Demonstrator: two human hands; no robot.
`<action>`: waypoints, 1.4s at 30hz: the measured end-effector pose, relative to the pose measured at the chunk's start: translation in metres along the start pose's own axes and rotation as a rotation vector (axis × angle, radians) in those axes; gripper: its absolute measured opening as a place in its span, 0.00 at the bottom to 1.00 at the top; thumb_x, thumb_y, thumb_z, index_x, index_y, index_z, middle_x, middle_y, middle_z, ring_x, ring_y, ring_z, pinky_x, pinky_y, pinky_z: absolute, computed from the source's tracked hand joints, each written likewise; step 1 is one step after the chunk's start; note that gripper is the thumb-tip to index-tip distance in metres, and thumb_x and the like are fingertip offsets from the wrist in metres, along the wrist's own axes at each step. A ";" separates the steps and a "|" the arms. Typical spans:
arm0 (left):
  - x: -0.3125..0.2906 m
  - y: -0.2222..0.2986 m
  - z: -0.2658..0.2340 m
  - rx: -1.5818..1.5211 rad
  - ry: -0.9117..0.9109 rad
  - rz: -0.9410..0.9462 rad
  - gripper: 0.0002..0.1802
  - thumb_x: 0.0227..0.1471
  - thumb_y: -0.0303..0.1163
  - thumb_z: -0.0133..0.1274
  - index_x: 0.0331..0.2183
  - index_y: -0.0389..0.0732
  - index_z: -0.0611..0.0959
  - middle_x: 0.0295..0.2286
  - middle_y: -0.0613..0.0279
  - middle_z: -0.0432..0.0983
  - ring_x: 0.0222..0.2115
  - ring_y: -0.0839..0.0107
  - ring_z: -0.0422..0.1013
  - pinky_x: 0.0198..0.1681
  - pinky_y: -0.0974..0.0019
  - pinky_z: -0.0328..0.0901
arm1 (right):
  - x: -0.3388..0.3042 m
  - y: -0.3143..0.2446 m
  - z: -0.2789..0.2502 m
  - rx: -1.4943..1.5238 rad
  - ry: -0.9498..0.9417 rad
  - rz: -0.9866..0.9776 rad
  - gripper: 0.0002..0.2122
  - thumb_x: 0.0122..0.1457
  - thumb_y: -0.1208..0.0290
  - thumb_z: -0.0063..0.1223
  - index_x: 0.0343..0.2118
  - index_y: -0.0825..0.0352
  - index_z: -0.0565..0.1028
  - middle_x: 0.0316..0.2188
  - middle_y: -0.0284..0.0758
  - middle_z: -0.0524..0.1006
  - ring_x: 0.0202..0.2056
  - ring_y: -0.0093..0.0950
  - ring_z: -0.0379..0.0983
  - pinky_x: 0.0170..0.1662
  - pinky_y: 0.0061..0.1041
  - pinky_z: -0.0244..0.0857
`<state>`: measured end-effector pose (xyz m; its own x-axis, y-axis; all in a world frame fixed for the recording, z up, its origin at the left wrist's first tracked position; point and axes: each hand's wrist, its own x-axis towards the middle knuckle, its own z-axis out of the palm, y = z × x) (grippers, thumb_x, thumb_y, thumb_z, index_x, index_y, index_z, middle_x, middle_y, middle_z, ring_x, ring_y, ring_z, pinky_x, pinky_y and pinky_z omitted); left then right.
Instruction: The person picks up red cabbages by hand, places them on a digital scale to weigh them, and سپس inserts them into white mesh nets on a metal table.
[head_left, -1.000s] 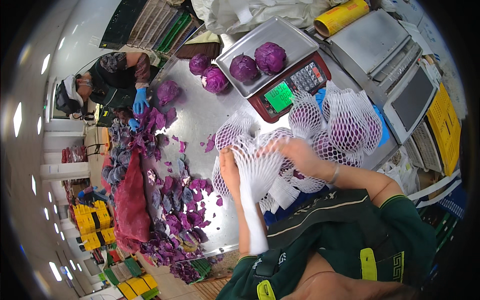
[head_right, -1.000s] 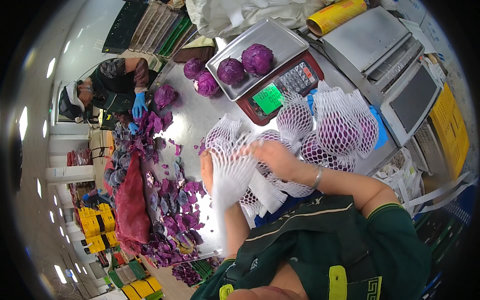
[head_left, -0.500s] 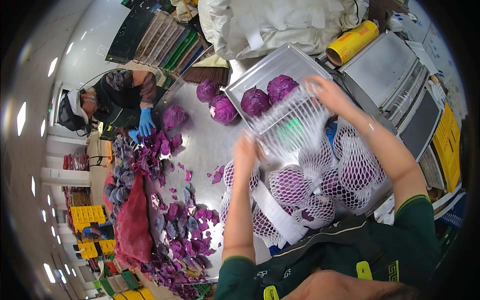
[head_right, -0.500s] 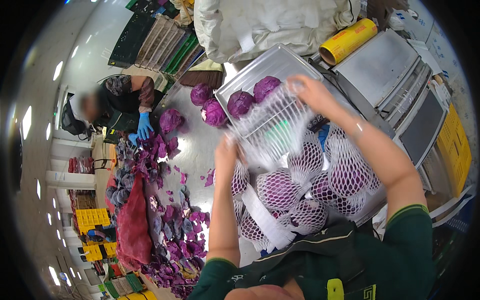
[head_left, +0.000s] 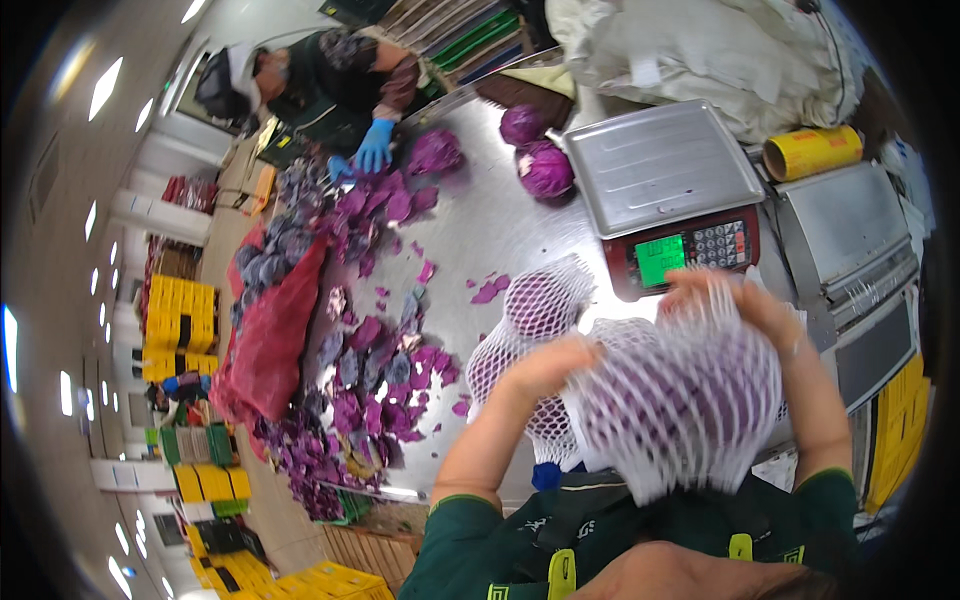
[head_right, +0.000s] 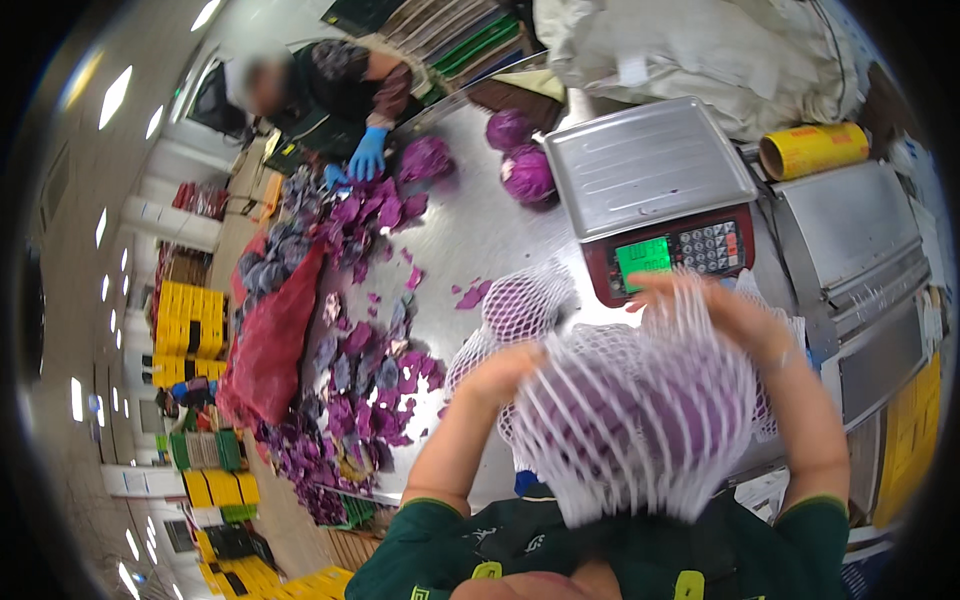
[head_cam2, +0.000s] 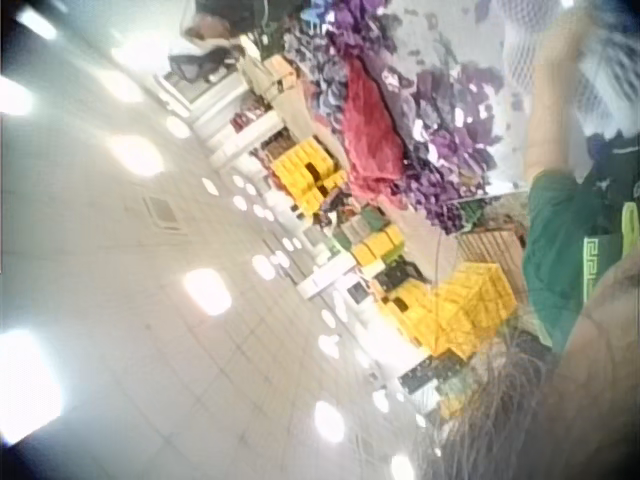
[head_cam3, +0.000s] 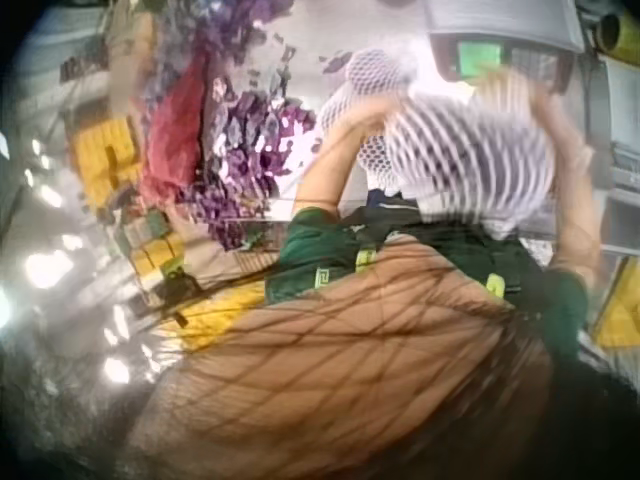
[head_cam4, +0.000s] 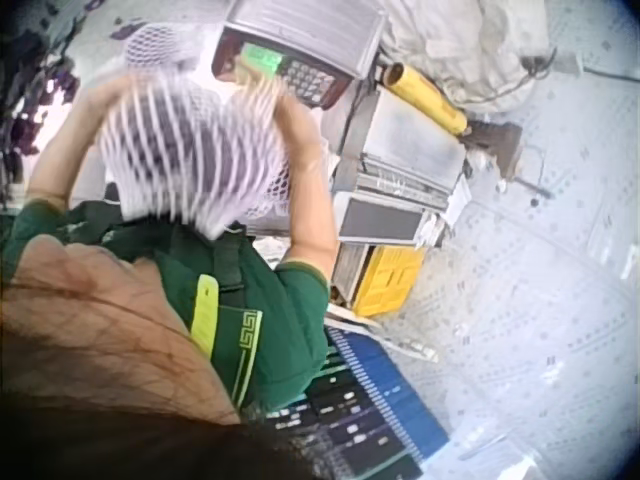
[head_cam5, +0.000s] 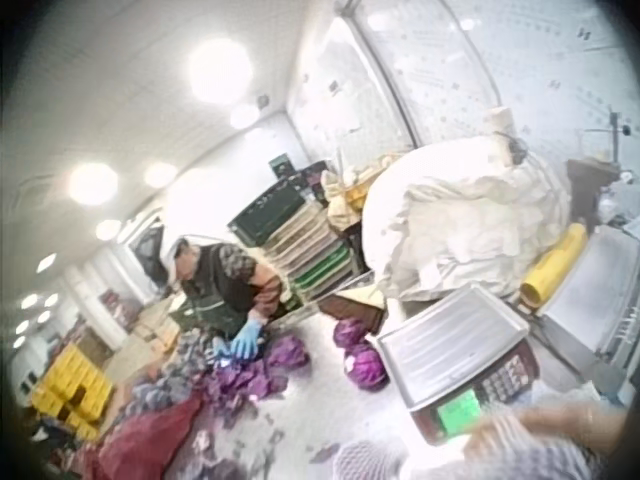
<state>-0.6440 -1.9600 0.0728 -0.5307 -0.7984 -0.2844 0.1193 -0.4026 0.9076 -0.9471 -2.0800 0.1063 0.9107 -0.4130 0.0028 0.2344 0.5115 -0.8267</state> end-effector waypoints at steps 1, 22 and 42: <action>-0.024 -0.017 0.017 0.104 0.048 -0.005 0.21 0.55 0.41 0.50 0.45 0.35 0.77 0.42 0.58 0.74 0.43 0.69 0.68 0.49 0.65 0.61 | -0.011 0.038 0.019 0.335 -0.071 0.120 0.46 0.51 0.36 0.48 0.62 0.73 0.53 0.63 0.46 0.54 0.63 0.34 0.52 0.63 0.36 0.48; -0.079 -0.067 -0.026 1.180 0.809 0.174 0.15 0.50 0.33 0.52 0.40 0.38 0.80 0.40 0.49 0.75 0.47 0.52 0.66 0.53 0.54 0.57 | 0.120 0.120 0.048 -1.670 0.488 -0.104 0.22 0.48 0.48 0.54 0.27 0.68 0.79 0.27 0.39 0.77 0.33 0.37 0.72 0.41 0.33 0.62; 0.152 -0.005 -0.284 -0.672 0.410 0.279 0.40 0.52 0.61 0.42 0.59 0.47 0.58 0.56 0.51 0.60 0.55 0.47 0.60 0.54 0.33 0.56 | 0.107 0.180 0.061 -0.925 -0.101 0.210 0.34 0.49 0.71 0.49 0.63 0.58 0.54 0.45 0.46 0.67 0.42 0.46 0.69 0.45 0.38 0.65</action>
<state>-0.4871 -2.2068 -0.0632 -0.0755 -0.9557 -0.2846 0.7454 -0.2437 0.6205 -0.7867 -1.9861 -0.0083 0.9389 -0.2914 -0.1832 -0.2594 -0.2490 -0.9331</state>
